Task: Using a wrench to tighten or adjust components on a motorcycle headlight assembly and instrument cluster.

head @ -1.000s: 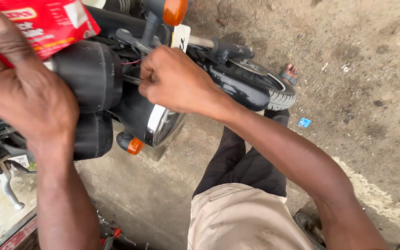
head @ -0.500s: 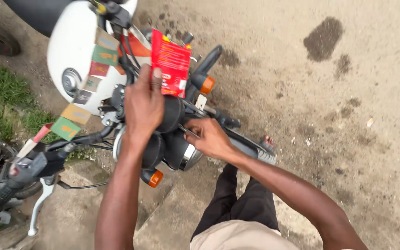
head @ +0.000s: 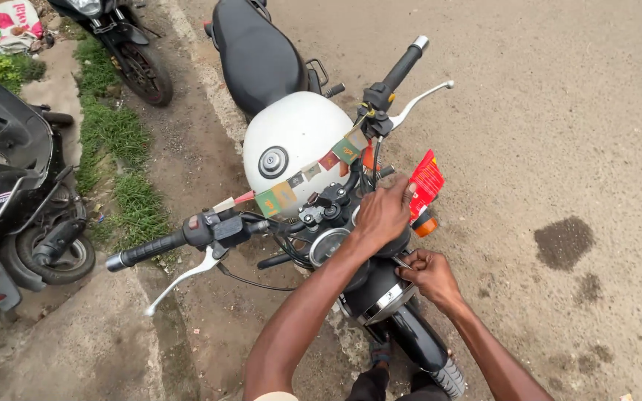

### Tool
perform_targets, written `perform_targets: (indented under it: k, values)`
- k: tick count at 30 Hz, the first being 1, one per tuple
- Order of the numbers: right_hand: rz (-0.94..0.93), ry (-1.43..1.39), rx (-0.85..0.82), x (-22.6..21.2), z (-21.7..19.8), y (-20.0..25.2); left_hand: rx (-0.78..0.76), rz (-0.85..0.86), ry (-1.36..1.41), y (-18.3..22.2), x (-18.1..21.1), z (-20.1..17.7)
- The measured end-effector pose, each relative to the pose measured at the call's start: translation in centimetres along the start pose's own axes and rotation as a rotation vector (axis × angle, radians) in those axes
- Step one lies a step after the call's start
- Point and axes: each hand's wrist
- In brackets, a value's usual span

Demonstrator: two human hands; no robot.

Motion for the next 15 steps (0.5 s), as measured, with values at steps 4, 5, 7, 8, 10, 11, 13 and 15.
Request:
perform_targets:
  k: [4,5,7,8,10,11,13,15]
  values:
    - [0.078,0.092,0.080,0.1,1.0,0.4,-0.073,-0.007,0.019,0.2,0.8,-1.1]
    - [0.005,0.091,0.089,0.7,1.4,0.5,-0.037,0.011,0.004,0.1,0.6,-0.9]
    - [-0.068,0.090,0.133,0.9,1.9,0.7,-0.013,0.061,-0.001,0.1,0.5,-0.7]
    - [-0.061,0.061,0.127,0.7,2.0,0.7,-0.014,0.064,-0.003,0.0,0.6,-0.7]
    - [-0.056,0.019,0.160,0.3,1.6,0.8,-0.035,0.103,-0.002,-0.3,0.9,-0.9]
    - [-0.063,0.067,0.118,0.2,1.1,0.9,-0.051,0.058,-0.019,-0.3,0.9,-0.9]
    - [-0.067,0.113,0.083,-0.5,0.0,0.9,-0.071,0.020,-0.034,-0.3,0.8,-0.9]
    - [0.040,0.022,-0.039,-1.9,-1.1,0.8,-0.069,-0.021,-0.042,-0.2,0.4,-0.7]
Point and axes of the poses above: each hand's wrist, its own y-axis away from the middle knuckle, its own z-axis out of the palm, x = y × z, and after that the axes turned 12 degrees about -x, right-handed
